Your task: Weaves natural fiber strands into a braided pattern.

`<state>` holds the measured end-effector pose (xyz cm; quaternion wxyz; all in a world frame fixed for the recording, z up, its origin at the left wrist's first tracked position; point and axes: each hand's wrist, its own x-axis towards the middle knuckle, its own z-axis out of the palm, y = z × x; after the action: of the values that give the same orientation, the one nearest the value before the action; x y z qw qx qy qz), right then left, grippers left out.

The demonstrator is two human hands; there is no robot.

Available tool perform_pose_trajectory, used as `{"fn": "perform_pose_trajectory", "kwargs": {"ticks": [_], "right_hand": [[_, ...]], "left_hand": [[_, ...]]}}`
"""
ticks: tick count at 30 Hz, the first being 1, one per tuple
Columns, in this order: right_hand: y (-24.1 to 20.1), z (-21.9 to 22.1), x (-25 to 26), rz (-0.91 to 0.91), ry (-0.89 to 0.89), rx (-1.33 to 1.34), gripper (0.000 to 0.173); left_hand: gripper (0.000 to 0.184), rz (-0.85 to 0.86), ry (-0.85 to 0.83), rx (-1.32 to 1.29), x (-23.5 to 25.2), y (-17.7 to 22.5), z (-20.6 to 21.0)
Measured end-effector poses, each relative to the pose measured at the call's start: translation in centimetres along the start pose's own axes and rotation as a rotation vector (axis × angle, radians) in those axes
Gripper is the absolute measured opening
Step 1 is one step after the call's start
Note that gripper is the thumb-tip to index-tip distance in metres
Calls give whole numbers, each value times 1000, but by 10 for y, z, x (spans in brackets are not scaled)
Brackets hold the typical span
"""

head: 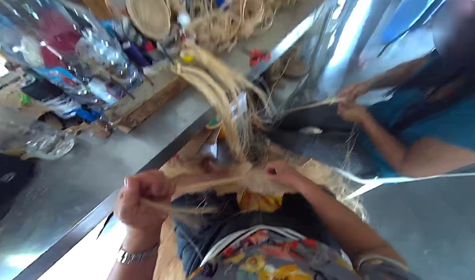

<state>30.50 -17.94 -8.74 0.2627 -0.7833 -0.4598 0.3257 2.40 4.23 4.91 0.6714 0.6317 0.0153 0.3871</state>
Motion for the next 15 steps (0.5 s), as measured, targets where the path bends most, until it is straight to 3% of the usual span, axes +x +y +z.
{"fn": "perform_pose_trajectory", "kwargs": {"ticks": [3, 6, 8, 11, 13, 15], "right_hand": [[35, -11, -17, 387, -81, -235, 30], [49, -16, -26, 465, -102, -260, 40], [16, -20, -34, 341, -97, -209, 64], [-54, -20, -44, -134, -35, 165, 68], [-94, -8, -47, -436, -104, 463, 58], [-112, 5, -42, -564, -172, 606, 32]], "left_hand": [[43, 42, 88, 23, -6, 3, -18], [44, 126, 119, -65, -5, 15, -18], [42, 114, 82, -63, -6, 13, 3], [41, 57, -17, -69, -12, -5, 50], [45, 15, -119, -116, -17, -20, 71], [48, 5, -188, -152, -18, -26, 81]]}}
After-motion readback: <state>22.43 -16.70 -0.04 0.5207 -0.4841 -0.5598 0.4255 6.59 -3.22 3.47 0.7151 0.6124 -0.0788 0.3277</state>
